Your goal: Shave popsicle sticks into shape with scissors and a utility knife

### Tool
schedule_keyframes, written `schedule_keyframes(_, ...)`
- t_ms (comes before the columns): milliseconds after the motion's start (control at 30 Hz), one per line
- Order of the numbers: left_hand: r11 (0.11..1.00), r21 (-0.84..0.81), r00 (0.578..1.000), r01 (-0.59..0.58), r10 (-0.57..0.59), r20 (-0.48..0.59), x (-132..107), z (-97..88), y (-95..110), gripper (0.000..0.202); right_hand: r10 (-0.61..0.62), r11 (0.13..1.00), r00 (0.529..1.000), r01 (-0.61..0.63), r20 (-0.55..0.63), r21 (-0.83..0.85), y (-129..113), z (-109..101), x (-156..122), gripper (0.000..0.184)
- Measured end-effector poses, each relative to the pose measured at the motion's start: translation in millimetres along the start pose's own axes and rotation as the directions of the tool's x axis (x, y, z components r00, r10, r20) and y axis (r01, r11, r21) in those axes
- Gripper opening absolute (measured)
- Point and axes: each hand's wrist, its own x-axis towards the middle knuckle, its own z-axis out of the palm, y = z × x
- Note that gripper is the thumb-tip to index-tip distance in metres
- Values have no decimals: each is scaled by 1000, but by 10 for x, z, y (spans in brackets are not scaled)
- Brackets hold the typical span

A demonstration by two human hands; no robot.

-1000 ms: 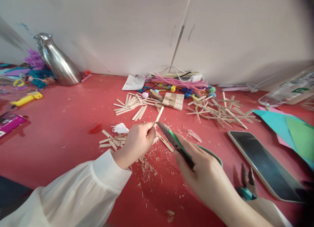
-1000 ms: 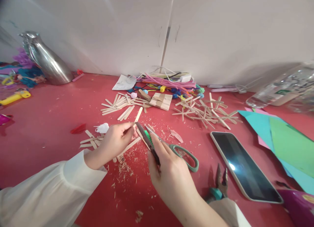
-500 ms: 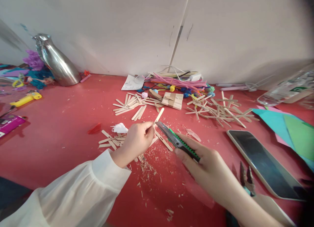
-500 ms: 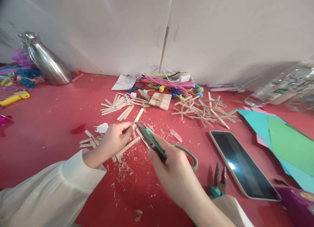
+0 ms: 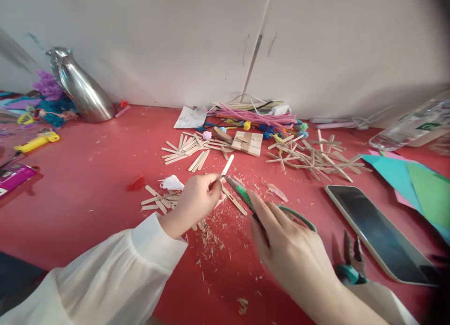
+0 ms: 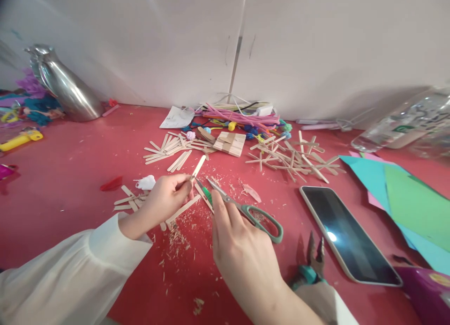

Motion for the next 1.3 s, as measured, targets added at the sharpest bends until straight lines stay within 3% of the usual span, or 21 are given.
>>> schedule_keyframes(100, 1000, -8, 1000, 26, -26, -10, 19, -29, -8, 31, -4, 992, 1000, 3, -11, -130, 29, -35, 16, 35)
schedule_keyframes(167, 999, -33, 999, 32, -33, -32, 32, -51, -15, 32, 70, 992, 997, -72, -22, -100, 70, -55, 44, 34)
schedule_keyframes(233, 995, -93, 999, 27, -30, -31, 40, -58, -30, 32, 165, 983, 986, -167, 37, 78, 108, -68, 72, 33)
schedule_keyframes(333, 987, -162, 1000, 2, -5, -24, 41, -36, -73, 30, 231, 874, 947, -303, 224, 380, 126, -84, 98, 34)
schedule_keyframes(467, 987, -158, 999, -38, 33, -34, 24, 0, -113, 31, 275, 764, 908, -406, 317, 501, 98, -104, 104, 35)
schedule_keyframes(700, 988, -141, 997, -68, 64, -33, 6, -11, -55, 33, 252, 751, 897, -418, 364, 511, 110, -117, 105, 40)
schedule_keyframes(967, 994, -64, 988, -86, 77, -131, -43, 21, 19, 27, 270, 721, 893, -436, 361, 539, 31, -130, 93, 37)
schedule_keyframes(1133, 995, -58, 987, -78, 69, -148, -62, 61, 1, 28, 263, 547, 824, -556, 502, 625, 21, -118, 60, 40)
schedule_keyframes(1300, 989, -135, 987, -60, 39, -153, -66, 86, 0, 27, 276, 347, 770, -637, 575, 688, -32, -130, 75, 30)
